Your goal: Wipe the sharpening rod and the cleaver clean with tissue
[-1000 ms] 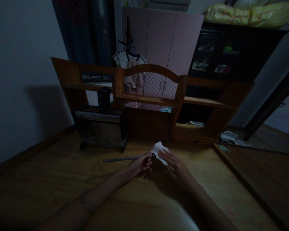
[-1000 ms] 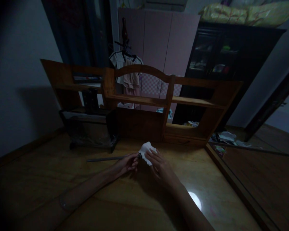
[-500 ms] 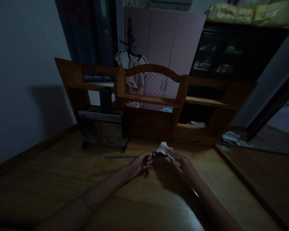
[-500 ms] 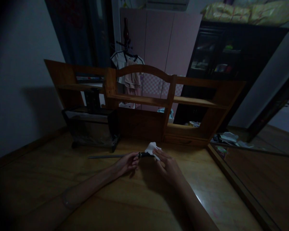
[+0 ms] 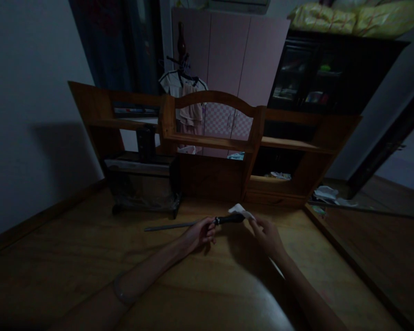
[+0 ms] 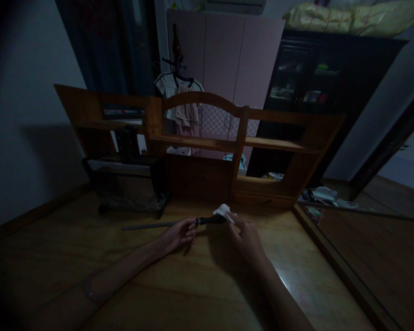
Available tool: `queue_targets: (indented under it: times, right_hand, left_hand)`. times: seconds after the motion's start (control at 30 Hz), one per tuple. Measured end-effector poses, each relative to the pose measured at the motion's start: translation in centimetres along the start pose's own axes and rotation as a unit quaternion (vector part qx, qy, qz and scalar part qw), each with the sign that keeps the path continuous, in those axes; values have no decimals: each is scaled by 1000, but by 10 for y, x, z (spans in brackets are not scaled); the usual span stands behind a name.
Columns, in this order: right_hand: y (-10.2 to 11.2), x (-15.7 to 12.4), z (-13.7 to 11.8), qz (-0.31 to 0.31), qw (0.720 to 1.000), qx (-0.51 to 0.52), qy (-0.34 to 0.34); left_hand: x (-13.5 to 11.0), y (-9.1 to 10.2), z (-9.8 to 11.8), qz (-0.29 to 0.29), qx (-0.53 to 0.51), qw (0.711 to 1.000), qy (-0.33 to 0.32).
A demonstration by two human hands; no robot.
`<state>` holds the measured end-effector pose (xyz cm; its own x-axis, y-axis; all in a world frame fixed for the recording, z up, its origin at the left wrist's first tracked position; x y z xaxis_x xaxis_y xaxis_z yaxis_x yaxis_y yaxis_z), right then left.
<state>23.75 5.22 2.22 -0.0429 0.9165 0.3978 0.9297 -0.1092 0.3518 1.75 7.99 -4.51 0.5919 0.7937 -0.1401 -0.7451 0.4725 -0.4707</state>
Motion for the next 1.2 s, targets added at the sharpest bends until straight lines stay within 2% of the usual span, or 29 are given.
queue_targets:
  times: [0.07, 0.13, 0.27, 0.4, 0.6, 0.87, 1.0, 1.2]
  right_hand:
    - [3, 1, 9, 46, 998, 21, -30]
    - [7, 3, 18, 89, 989, 99, -61]
    - [12, 5, 34, 146, 945, 259, -135]
    - [12, 5, 43, 171, 907, 340, -182]
    - [9, 5, 40, 182, 883, 378, -211]
    - [10, 6, 45, 174, 885, 386, -195]
    - [12, 6, 46, 186, 874, 399, -207]
    - [12, 6, 45, 192, 874, 398, -203]
  left_hand:
    - [0, -1, 1, 1, 5, 1000, -1]
    - [0, -2, 1, 4, 10, 1000, 2]
    - [0, -2, -1, 9, 17, 1000, 17]
    - [-1, -2, 0, 15, 19, 1000, 17]
    - [-2, -1, 0, 20, 11, 1000, 10]
    - [-2, -1, 0, 1, 0, 1000, 11]
    - [-3, -1, 1, -1, -4, 1000, 11]
    - [-4, -4, 3, 20, -1, 1000, 15]
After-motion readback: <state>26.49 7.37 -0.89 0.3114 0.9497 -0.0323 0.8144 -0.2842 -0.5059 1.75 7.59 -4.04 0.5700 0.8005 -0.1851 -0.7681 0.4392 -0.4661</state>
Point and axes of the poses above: each hand's wrist, its own x-axis towards the middle knuckle, its own y-axis out of the back of the hand, z = x × y, the point moved 4 cm from there along x, towards the middle knuckle, and after that the axes turned 6 degrees about x, right-handed, at the moved point
